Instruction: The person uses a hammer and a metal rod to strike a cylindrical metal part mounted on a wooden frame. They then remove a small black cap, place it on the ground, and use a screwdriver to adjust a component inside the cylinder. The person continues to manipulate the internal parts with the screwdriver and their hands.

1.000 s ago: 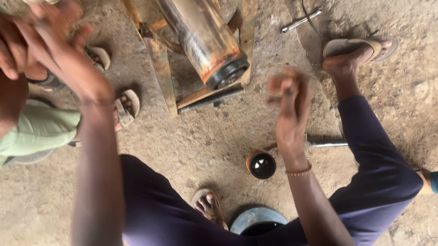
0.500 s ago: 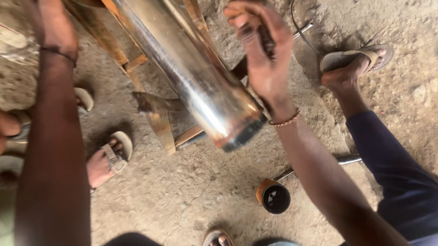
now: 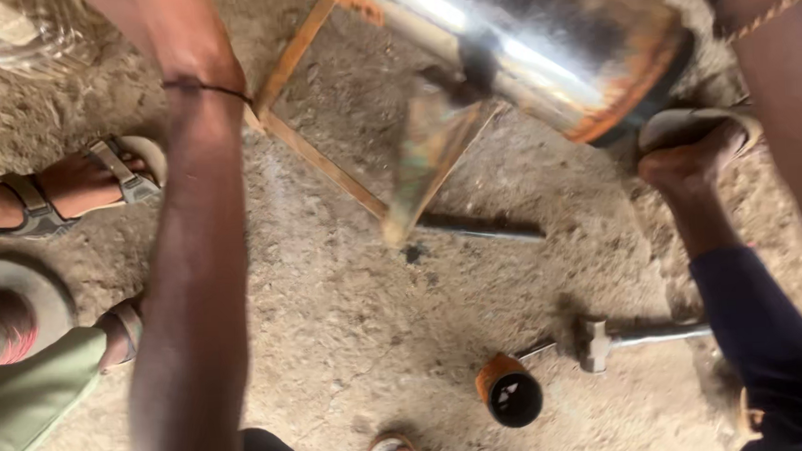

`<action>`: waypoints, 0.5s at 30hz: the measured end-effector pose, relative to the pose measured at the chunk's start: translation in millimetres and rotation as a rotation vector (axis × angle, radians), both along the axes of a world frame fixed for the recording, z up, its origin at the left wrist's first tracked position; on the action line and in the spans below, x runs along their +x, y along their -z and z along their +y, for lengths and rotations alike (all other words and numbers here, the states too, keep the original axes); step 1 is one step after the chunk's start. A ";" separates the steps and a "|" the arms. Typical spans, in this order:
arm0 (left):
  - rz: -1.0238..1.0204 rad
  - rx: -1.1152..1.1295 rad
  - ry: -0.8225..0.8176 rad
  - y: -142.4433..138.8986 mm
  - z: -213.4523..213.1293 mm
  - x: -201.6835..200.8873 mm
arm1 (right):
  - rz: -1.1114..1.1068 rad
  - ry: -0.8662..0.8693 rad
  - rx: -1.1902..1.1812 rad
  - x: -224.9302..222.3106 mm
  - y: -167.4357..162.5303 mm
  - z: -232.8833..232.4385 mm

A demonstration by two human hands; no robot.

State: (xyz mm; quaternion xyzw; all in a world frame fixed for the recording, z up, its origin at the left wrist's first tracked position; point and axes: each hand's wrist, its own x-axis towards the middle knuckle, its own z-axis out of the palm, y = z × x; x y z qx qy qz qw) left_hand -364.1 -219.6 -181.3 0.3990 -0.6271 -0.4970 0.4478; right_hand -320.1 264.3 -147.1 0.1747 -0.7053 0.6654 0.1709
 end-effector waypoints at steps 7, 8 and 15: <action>0.221 -0.166 0.290 -42.2 72.6 92.2 | 0.027 0.124 0.003 4.6 0.6 40.1; 0.193 -0.167 0.334 -47.5 83.9 116.9 | 0.026 0.142 0.004 7.9 -0.7 42.4; -0.023 -0.226 0.501 -97.5 173.3 271.3 | 0.049 0.252 0.028 39.3 -9.6 43.4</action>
